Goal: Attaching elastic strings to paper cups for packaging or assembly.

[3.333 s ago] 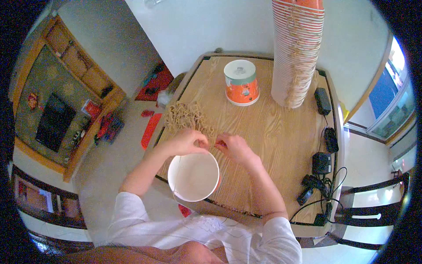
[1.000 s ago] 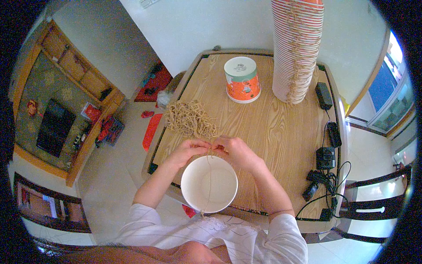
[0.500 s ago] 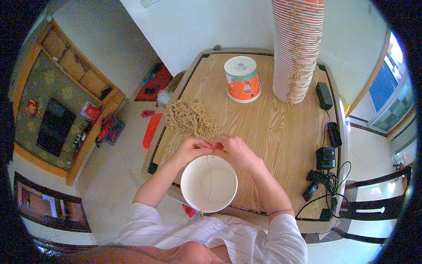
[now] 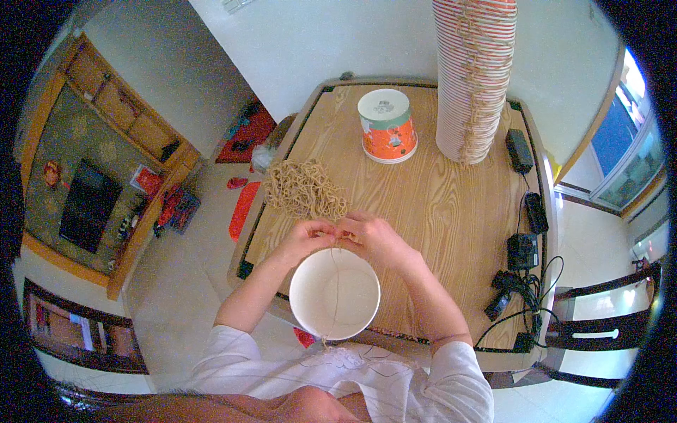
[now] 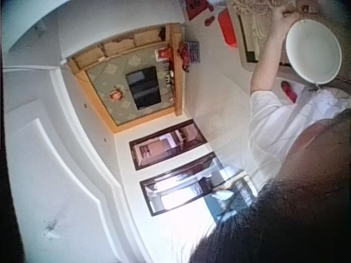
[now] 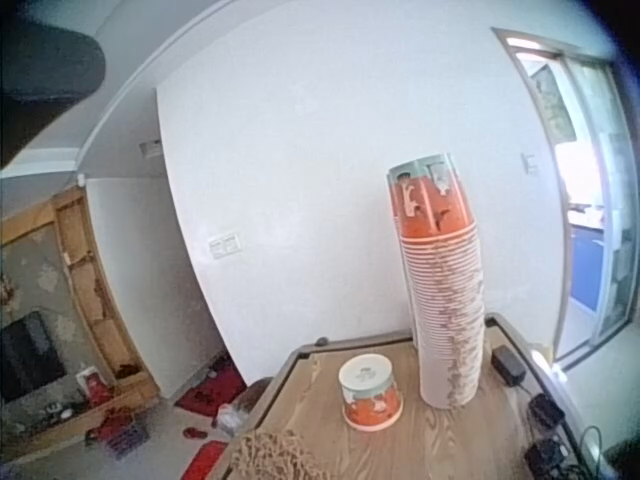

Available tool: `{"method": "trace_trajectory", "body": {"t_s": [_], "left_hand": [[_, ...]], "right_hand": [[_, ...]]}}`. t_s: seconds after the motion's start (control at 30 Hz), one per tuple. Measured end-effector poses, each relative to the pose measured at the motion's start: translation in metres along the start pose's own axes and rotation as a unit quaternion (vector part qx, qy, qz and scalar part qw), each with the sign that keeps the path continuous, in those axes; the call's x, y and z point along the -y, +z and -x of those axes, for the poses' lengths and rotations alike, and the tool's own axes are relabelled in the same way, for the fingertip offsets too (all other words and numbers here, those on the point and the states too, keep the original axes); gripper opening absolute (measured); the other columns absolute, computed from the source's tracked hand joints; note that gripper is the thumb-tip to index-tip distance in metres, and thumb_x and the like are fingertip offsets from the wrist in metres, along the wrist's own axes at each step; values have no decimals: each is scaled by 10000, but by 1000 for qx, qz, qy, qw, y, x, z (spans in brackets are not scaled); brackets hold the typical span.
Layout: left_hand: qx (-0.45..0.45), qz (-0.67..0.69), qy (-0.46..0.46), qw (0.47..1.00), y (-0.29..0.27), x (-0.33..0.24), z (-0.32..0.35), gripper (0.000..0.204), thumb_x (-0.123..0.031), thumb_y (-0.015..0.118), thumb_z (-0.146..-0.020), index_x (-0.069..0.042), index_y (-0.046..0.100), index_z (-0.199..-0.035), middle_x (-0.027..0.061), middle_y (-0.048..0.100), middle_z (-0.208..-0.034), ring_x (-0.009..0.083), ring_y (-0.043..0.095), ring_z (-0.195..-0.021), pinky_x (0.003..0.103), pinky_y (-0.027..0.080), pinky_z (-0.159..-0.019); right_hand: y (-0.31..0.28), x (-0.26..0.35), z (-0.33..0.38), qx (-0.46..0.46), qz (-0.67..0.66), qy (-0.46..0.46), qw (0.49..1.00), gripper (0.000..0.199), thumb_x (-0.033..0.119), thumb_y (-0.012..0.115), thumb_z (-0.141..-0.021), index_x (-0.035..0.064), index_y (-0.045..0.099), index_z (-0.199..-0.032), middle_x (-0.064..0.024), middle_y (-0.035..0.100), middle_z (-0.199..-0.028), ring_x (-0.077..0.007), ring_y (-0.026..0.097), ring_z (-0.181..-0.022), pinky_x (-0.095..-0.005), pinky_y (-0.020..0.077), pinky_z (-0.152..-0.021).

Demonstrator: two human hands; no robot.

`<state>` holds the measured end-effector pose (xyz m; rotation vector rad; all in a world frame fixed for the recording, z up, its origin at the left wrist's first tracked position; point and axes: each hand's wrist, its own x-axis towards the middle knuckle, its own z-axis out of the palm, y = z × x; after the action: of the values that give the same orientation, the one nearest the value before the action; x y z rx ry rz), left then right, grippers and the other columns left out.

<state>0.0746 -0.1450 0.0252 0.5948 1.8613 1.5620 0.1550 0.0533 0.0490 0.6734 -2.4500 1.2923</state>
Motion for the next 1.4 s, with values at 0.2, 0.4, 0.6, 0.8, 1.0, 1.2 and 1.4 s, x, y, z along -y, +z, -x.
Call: {"method": "trace_trajectory", "body": {"t_s": [0.2, 0.4, 0.6, 0.8, 1.0, 1.2, 1.4], "left_hand": [[11, 88, -23, 996, -10, 11, -1, 103, -102, 633, -859, -33, 651, -932, 17, 641, -822, 90, 606, -722, 230, 489, -634], [-34, 149, -81, 985, -9, 13, -3, 88, -127, 598, -886, -58, 596, -940, 29, 639, -815, 106, 618, -703, 236, 498, -632], [-58, 159, -92, 981, -9, 15, -3, 105, -162, 582, -901, -83, 560, -966, 42, 639, -815, 124, 632, -702, 253, 506, -645], [-60, 171, -60, 982, -16, 21, -3, 109, -162, 557, -913, -86, 543, -990, 71, 646, -830, 156, 652, -732, 281, 521, -673], [-37, 221, -108, 969, -13, 13, 3, 181, -157, 556, -911, -57, 526, -1059, 96, 652, -890, 184, 657, -781, 296, 532, -697], [21, 234, -90, 968, -20, 13, 24, 332, -133, 627, -855, -55, 524, -1162, 63, 644, -938, 148, 623, -870, 271, 500, -773], [20, -26, -21, 999, -9, 23, 56, 288, -102, 668, -814, -59, 556, -1076, 21, 613, -935, 108, 584, -879, 260, 477, -797]], "right_hand": [[-1, -5, 2, 7, 15, 25, 1000, 102, 39, 634, -785, 34, 599, -881, -101, 591, -831, -252, 616, -794, -346, 505, -678], [-1, 4, 0, 61, -96, 95, 989, 104, 67, 611, -837, 13, 600, -925, -118, 651, -837, -234, 653, -785, -323, 506, -697], [-1, 4, 0, 53, -122, 72, 989, 137, 77, 602, -850, 16, 612, -972, -115, 662, -850, -222, 658, -800, -318, 507, -716], [-1, 1, 0, 80, -111, 97, 986, 150, 66, 599, -845, 12, 618, -983, -115, 663, -875, -226, 653, -817, -317, 506, -742], [-3, 5, 3, 47, -86, 101, 990, 129, 37, 614, -824, 17, 616, -951, -105, 644, -851, -213, 649, -797, -312, 511, -707], [-13, 32, 12, -6, 18, 56, 998, 99, 37, 631, -813, 25, 602, -906, -115, 613, -813, -244, 632, -758, -325, 510, -659], [7, 66, 20, 142, 56, 88, 984, 143, 165, 591, -852, 50, 558, -929, -147, 617, -856, -347, 621, -793, -449, 499, -688]]}}
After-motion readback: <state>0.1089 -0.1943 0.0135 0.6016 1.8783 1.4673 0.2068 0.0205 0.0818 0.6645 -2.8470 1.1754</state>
